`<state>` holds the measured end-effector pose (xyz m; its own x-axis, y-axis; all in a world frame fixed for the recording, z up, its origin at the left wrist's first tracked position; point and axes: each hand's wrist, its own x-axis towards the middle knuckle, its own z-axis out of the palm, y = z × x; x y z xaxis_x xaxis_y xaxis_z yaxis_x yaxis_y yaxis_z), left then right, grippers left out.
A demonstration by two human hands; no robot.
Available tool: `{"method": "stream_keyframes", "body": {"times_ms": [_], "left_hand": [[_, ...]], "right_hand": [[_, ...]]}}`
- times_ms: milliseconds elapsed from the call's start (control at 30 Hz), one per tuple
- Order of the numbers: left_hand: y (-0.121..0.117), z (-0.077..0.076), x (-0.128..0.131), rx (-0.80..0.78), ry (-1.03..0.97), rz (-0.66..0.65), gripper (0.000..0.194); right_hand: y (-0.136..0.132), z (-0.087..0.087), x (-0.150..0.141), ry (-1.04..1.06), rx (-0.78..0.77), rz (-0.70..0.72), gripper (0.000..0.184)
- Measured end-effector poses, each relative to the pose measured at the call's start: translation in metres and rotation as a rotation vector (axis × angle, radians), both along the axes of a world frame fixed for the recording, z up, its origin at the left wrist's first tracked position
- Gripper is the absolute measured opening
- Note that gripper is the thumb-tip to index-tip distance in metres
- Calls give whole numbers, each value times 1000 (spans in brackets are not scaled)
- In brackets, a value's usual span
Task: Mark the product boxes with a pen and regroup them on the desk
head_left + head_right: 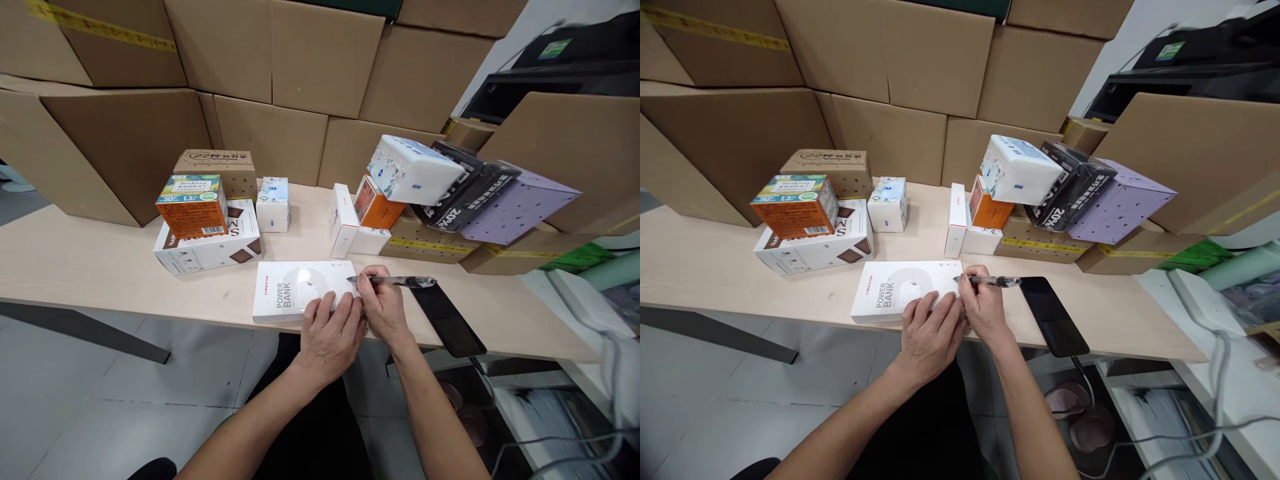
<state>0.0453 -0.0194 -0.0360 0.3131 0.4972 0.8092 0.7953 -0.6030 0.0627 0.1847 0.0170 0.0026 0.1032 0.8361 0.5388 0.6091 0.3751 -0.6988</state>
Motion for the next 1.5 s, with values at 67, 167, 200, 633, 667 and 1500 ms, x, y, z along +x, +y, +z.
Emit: {"method": "stream_keyframes", "body": {"times_ms": [67, 167, 200, 633, 667, 1500], "left_hand": [[0, -1, 0, 1, 10, 6, 36], [1, -1, -1, 3, 24, 4, 38], [1, 0, -2, 2, 28, 3, 38], [-2, 0, -5, -7, 10, -26, 31], [-2, 0, -5, -5, 11, -27, 30], [-4, 4, -6, -22, -10, -26, 34]], "right_hand": [[0, -2, 0, 8, 0, 6, 20], [-1, -5, 0, 68, 32, -29, 22], [-1, -7, 2, 98, 57, -63, 22], [7, -13, 51, -681, -63, -127, 40], [8, -14, 50, -706, -71, -117, 40], [-91, 5, 114, -631, -596, -582, 87]]}}
